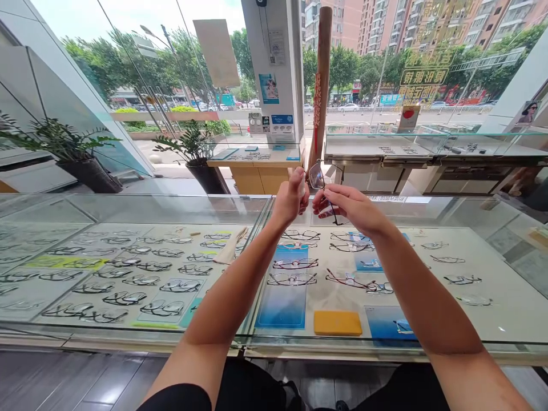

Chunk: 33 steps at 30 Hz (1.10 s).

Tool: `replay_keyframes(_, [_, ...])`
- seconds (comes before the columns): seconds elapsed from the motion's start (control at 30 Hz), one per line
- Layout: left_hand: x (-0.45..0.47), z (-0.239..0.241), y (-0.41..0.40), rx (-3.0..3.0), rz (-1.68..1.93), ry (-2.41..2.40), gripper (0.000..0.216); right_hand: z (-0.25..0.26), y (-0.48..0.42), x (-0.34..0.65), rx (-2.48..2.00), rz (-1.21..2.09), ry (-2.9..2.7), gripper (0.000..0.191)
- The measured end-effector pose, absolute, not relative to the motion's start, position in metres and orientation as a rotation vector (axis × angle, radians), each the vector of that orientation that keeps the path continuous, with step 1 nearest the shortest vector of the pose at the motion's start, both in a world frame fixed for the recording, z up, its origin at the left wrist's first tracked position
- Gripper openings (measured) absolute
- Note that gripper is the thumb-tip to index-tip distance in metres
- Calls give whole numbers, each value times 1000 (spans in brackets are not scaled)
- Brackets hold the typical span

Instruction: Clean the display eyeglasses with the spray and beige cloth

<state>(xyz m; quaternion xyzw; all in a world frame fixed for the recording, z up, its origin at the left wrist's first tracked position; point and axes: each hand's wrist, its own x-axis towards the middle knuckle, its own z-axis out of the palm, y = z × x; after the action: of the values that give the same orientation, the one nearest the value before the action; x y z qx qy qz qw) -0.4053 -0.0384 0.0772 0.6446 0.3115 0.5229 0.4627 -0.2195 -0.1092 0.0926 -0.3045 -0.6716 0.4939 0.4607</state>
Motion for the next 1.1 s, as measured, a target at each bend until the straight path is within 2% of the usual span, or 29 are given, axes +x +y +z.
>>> replay_keyframes(0.37, [-404, 74, -38, 1587, 1249, 669, 79, 95, -112, -220, -716, 1216, -1674, 34])
replay_keyframes(0.57, [-401, 75, -46, 1682, 1112, 717, 82, 93, -102, -219, -655, 1186, -1443, 28])
replay_keyframes(0.8, [-398, 72, -50, 1761, 1048, 618, 77, 89, -96, -219, -689, 1107, -1394, 35])
replay_keyframes(0.97, [-408, 71, -30, 1677, 1251, 681, 80, 90, -98, -216, -686, 1096, -1382, 31])
replay_keyframes(1.1, [-433, 57, 18, 1600, 1590, 931, 53, 93, -99, -215, -724, 1059, -1392, 33])
